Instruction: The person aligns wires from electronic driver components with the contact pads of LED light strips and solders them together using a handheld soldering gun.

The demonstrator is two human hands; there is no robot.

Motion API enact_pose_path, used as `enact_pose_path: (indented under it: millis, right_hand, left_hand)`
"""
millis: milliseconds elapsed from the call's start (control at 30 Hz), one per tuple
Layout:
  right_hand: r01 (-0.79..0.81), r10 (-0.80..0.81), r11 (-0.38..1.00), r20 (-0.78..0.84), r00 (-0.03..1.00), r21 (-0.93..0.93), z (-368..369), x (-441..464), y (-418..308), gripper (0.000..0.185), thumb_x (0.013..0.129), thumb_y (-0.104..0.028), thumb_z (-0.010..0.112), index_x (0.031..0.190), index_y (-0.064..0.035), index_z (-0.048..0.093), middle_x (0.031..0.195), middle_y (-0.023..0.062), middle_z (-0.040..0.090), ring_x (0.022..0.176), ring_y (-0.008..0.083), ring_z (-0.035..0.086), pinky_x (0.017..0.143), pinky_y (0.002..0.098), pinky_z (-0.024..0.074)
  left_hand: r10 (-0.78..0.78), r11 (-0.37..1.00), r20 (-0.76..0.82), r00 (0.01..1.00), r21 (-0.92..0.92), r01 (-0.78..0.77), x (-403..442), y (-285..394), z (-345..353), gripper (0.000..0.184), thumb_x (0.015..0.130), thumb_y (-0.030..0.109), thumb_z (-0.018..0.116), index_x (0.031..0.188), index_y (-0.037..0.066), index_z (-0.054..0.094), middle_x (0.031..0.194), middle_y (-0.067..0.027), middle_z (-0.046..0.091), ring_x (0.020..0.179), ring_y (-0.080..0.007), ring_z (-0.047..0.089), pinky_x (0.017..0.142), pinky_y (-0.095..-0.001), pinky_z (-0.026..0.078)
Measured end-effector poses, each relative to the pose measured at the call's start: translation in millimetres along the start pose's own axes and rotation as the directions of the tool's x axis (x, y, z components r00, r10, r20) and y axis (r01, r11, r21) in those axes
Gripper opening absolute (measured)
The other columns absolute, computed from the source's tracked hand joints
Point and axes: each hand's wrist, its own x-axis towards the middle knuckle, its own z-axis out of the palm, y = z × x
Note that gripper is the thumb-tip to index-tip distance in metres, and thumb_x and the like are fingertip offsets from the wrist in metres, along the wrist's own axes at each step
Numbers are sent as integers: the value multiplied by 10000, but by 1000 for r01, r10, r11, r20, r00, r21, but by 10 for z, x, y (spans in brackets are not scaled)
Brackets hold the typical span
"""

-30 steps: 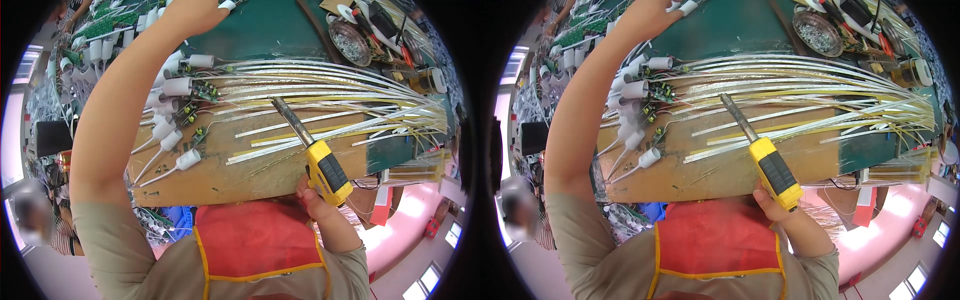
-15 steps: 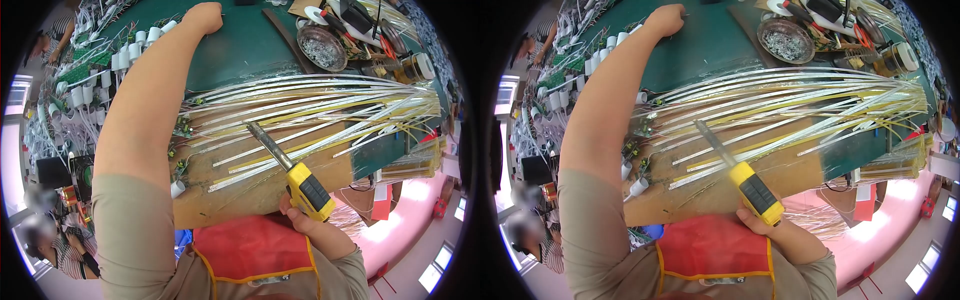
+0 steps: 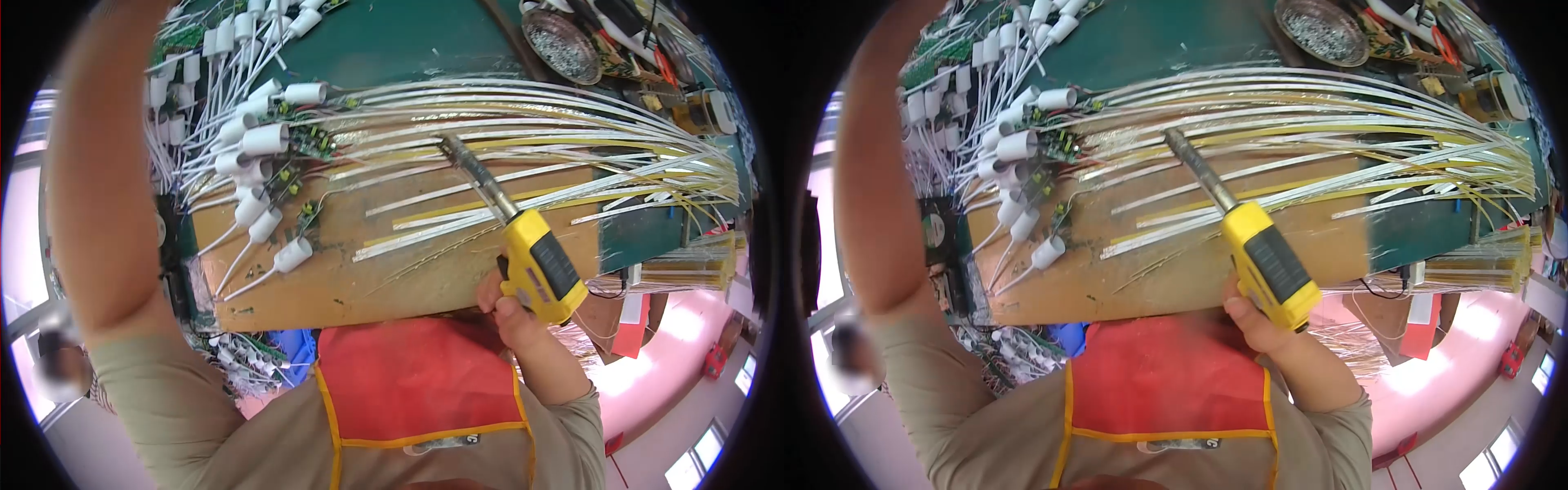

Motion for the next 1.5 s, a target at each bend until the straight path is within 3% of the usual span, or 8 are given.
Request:
enact_pose_path:
  millis: [67,233,333,400,467,567,1100,1500]
  right_hand:
    - [9,-8,1000,-31,999,5,25,7,11,782,872,-360,776,1443,-2,378,744,51,514,616,156,499,549,297,425]
    - [12,-12,999,-6,1000,-40,-3,34,-8,736,874,-276,757,1450,2,393,746,52,506,601,161,492,521,298,415]
    - [1,-2,1000,-15,1000,-24,23,28,-24,727,878,-259,748,1453,0,386,750,48,506,620,158,495,528,299,417]
    - [-13,14,1000,-37,999,28,66,24,-51,725,882,-259,743,1454,1,381,752,42,506,631,154,495,538,301,421]
    - [-37,44,995,-65,997,98,116,20,-91,725,886,-262,739,1453,5,376,755,37,506,639,150,493,549,303,425]
    - [-30,35,997,-75,997,77,122,30,-108,725,889,-272,737,1447,14,373,756,33,506,635,144,490,562,308,430]
    - [14,-11,999,-106,994,33,165,60,-121,722,893,-309,733,1432,19,382,734,33,492,606,140,482,537,293,424]
    - [-47,44,999,-111,993,-21,203,58,-164,799,869,-399,784,1433,5,389,706,21,494,586,124,471,527,270,410]
  left_hand:
    - [-63,998,48,997,-24,65,-472,182,-385,140,874,136,678,974,42,707,867,-109,706,834,-215,680,754,-322,528]
    - [-137,979,266,954,-109,171,-1523,196,-694,168,809,62,690,973,25,691,952,-117,710,889,-279,694,790,-368,533]
    - [14,898,572,820,-368,241,-2029,377,-308,112,758,-8,649,865,22,663,898,-118,690,852,-300,683,751,-372,535]
    - [-18,778,709,705,-433,455,-2385,433,86,112,771,-26,630,865,29,655,876,-124,673,823,-323,668,740,-398,533]
    - [-133,685,666,734,-474,554,-2734,507,354,109,790,-19,624,883,33,649,880,-126,669,820,-337,659,739,-408,527]
    - [-237,750,521,820,-439,495,-2867,503,490,110,819,-4,614,916,35,648,910,-127,674,856,-348,657,760,-420,525]
    - [26,976,289,957,-216,39,-2558,194,834,178,812,35,659,982,84,680,964,-87,658,867,-321,637,748,-434,522]
    - [-177,916,390,904,-271,296,-2514,427,863,81,868,80,664,948,76,676,900,-119,681,833,-348,662,740,-438,525]
